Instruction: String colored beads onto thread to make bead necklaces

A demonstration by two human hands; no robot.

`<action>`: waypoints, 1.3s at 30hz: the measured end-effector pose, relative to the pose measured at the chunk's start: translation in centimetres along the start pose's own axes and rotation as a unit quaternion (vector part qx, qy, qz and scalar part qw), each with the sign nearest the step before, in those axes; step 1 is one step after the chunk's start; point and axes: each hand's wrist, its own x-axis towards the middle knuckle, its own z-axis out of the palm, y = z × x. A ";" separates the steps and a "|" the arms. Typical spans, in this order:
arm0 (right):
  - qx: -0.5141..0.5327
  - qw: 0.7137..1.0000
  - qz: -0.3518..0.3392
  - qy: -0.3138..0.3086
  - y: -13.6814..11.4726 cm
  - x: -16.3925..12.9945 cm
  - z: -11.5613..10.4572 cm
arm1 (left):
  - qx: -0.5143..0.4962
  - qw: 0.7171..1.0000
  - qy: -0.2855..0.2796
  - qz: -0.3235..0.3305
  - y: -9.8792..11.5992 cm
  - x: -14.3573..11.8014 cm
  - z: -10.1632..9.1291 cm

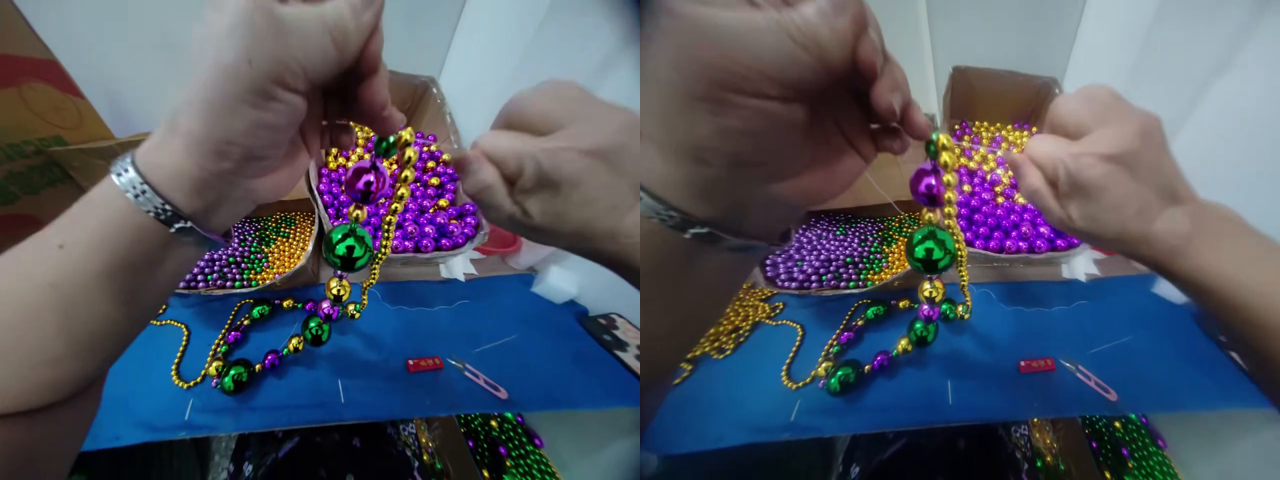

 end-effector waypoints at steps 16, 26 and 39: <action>0.035 0.981 -0.165 -0.094 -2.4 -6.7 7.5 | -0.080 0.981 -0.080 -0.157 -6.9 -7.1 -0.4; 0.091 0.977 -0.034 -0.189 -2.8 -8.0 6.1 | 0.096 0.956 -0.234 -0.149 -9.9 -8.7 3.6; 0.254 0.928 0.210 -0.175 -15.2 -12.4 6.2 | -0.019 0.953 -0.060 -0.295 -13.7 -12.3 8.9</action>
